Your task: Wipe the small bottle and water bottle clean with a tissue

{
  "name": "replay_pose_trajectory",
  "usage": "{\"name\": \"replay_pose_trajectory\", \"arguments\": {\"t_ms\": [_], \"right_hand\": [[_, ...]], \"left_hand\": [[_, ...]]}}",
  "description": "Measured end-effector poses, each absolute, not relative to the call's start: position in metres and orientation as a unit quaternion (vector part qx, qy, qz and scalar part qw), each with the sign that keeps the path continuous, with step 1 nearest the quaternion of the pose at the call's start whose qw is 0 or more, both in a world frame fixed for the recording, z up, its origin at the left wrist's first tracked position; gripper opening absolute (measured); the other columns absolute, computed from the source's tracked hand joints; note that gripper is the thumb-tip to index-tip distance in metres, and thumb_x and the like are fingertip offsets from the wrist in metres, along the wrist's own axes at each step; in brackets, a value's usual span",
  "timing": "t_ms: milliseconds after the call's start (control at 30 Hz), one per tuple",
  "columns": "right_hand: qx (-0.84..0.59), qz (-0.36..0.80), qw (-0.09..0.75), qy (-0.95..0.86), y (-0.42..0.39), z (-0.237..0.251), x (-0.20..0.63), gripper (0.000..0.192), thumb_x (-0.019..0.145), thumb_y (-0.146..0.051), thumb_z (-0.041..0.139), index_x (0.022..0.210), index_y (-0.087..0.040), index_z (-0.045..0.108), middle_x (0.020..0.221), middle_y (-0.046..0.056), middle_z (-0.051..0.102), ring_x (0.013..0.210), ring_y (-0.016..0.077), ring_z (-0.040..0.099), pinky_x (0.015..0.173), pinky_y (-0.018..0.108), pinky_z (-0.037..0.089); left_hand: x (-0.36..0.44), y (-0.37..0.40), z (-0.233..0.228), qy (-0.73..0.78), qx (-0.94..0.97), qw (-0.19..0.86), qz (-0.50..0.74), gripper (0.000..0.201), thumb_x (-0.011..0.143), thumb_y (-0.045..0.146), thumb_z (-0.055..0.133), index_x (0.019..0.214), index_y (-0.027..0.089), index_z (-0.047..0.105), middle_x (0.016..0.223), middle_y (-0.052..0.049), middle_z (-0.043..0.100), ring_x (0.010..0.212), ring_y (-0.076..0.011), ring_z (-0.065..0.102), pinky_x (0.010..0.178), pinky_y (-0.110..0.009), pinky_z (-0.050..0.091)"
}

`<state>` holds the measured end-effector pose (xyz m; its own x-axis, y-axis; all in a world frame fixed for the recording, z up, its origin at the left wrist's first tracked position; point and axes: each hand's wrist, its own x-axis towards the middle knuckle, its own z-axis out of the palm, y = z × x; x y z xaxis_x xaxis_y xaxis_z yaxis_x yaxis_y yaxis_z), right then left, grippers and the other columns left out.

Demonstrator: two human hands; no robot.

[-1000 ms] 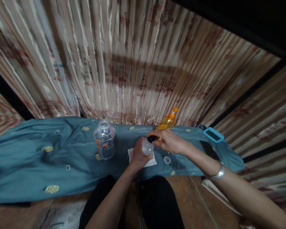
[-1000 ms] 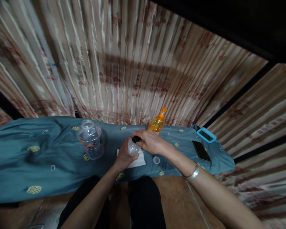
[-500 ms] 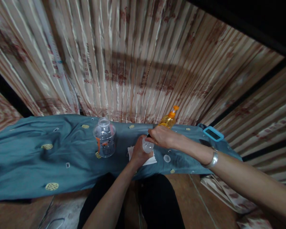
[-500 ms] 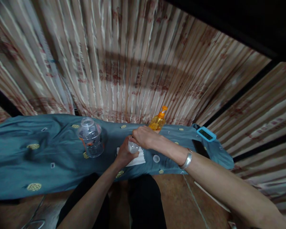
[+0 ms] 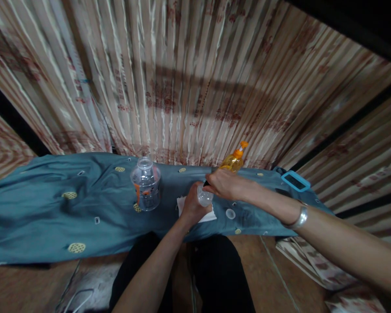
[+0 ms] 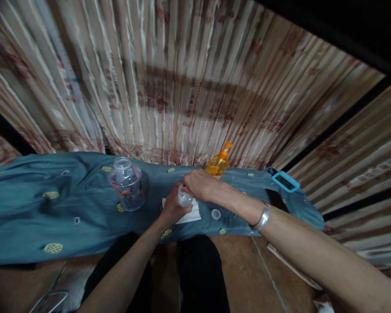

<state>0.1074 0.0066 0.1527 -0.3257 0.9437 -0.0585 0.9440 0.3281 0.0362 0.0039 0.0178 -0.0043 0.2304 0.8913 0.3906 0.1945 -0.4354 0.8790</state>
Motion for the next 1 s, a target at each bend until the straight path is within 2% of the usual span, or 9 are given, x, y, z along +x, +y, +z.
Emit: {"name": "replay_pose_trajectory", "arguments": {"t_ms": [133, 267, 333, 400, 533, 700, 800, 900, 1000], "right_hand": [[0.566, 0.039, 0.147, 0.81, 0.006, 0.162, 0.104, 0.041, 0.093, -0.048, 0.052, 0.095, -0.01, 0.067, 0.085, 0.016, 0.07, 0.09, 0.0259, 0.068, 0.076, 0.029, 0.047], [0.523, 0.022, 0.146, 0.839, 0.001, 0.175, 0.104, 0.04, 0.088, -0.033, 0.063, 0.12, -0.011, 0.056, 0.106, 0.014, 0.068, 0.101, 0.0247, 0.065, 0.077, 0.027, 0.046], [0.504, 0.008, 0.153, 0.85, 0.0, 0.177, 0.103, 0.032, 0.086, -0.02, 0.063, 0.116, -0.014, 0.059, 0.108, 0.012, 0.068, 0.102, 0.0232, 0.064, 0.077, 0.025, 0.045], [0.511, 0.015, 0.18, 0.841, 0.002, 0.174, 0.099, 0.02, 0.09, -0.021, 0.057, 0.106, -0.012, 0.064, 0.1, 0.013, 0.069, 0.099, 0.0237, 0.066, 0.076, 0.026, 0.045], [0.549, 0.054, 0.204, 0.809, 0.006, 0.169, 0.094, 0.04, 0.099, -0.038, 0.042, 0.094, -0.009, 0.068, 0.089, 0.019, 0.07, 0.094, 0.0267, 0.068, 0.074, 0.029, 0.046], [0.518, 0.02, 0.166, 0.839, 0.007, 0.172, 0.1, 0.033, 0.087, -0.028, 0.063, 0.116, -0.011, 0.06, 0.099, 0.014, 0.07, 0.097, 0.026, 0.067, 0.071, 0.027, 0.046], [0.517, 0.019, 0.184, 0.836, 0.008, 0.17, 0.101, 0.022, 0.091, -0.027, 0.057, 0.106, -0.012, 0.065, 0.093, 0.013, 0.07, 0.093, 0.0248, 0.068, 0.071, 0.027, 0.045], [0.546, 0.048, 0.2, 0.812, 0.01, 0.167, 0.1, 0.037, 0.097, -0.039, 0.046, 0.094, -0.009, 0.068, 0.087, 0.018, 0.07, 0.09, 0.0259, 0.068, 0.071, 0.028, 0.045], [0.54, 0.031, 0.186, 0.82, 0.01, 0.168, 0.102, 0.036, 0.091, -0.042, 0.057, 0.107, -0.01, 0.064, 0.091, 0.015, 0.07, 0.091, 0.0265, 0.068, 0.069, 0.027, 0.044]], "left_hand": [[0.005, 0.02, -0.008, 0.391, 0.693, 0.359, 0.488, 0.058, 0.054, 0.016, 0.068, 0.108, 0.021, 0.049, 0.104, -0.005, 0.062, 0.099, -0.0258, 0.062, 0.087, -0.038, 0.05], [0.006, 0.02, -0.006, 0.385, 0.688, 0.369, 0.492, 0.062, 0.053, 0.015, 0.069, 0.111, 0.021, 0.047, 0.107, -0.005, 0.062, 0.101, -0.0264, 0.062, 0.087, -0.038, 0.05], [0.006, 0.02, -0.005, 0.382, 0.691, 0.371, 0.488, 0.06, 0.054, 0.014, 0.068, 0.11, 0.021, 0.047, 0.107, -0.006, 0.062, 0.101, -0.0262, 0.062, 0.088, -0.038, 0.049], [0.005, 0.019, -0.003, 0.384, 0.695, 0.366, 0.485, 0.058, 0.055, 0.014, 0.066, 0.109, 0.021, 0.047, 0.107, -0.006, 0.061, 0.101, -0.0261, 0.061, 0.09, -0.039, 0.049], [0.004, 0.019, -0.004, 0.382, 0.697, 0.359, 0.49, 0.052, 0.054, 0.015, 0.066, 0.103, 0.02, 0.049, 0.105, -0.006, 0.06, 0.1, -0.0259, 0.061, 0.089, -0.039, 0.049], [0.005, 0.019, -0.007, 0.383, 0.687, 0.374, 0.491, 0.06, 0.053, 0.015, 0.067, 0.11, 0.02, 0.047, 0.105, -0.006, 0.062, 0.097, -0.0254, 0.062, 0.086, -0.038, 0.049], [0.005, 0.02, -0.008, 0.374, 0.687, 0.371, 0.501, 0.059, 0.053, 0.015, 0.067, 0.108, 0.02, 0.048, 0.103, -0.005, 0.061, 0.098, -0.0253, 0.062, 0.087, -0.038, 0.049], [0.004, 0.02, -0.008, 0.358, 0.691, 0.366, 0.51, 0.054, 0.054, 0.014, 0.066, 0.104, 0.02, 0.049, 0.104, -0.005, 0.061, 0.102, -0.0255, 0.061, 0.091, -0.039, 0.048], [0.003, 0.02, -0.008, 0.365, 0.688, 0.376, 0.503, 0.058, 0.054, 0.014, 0.067, 0.108, 0.02, 0.047, 0.105, -0.006, 0.061, 0.101, -0.0251, 0.061, 0.09, -0.038, 0.048]]}}
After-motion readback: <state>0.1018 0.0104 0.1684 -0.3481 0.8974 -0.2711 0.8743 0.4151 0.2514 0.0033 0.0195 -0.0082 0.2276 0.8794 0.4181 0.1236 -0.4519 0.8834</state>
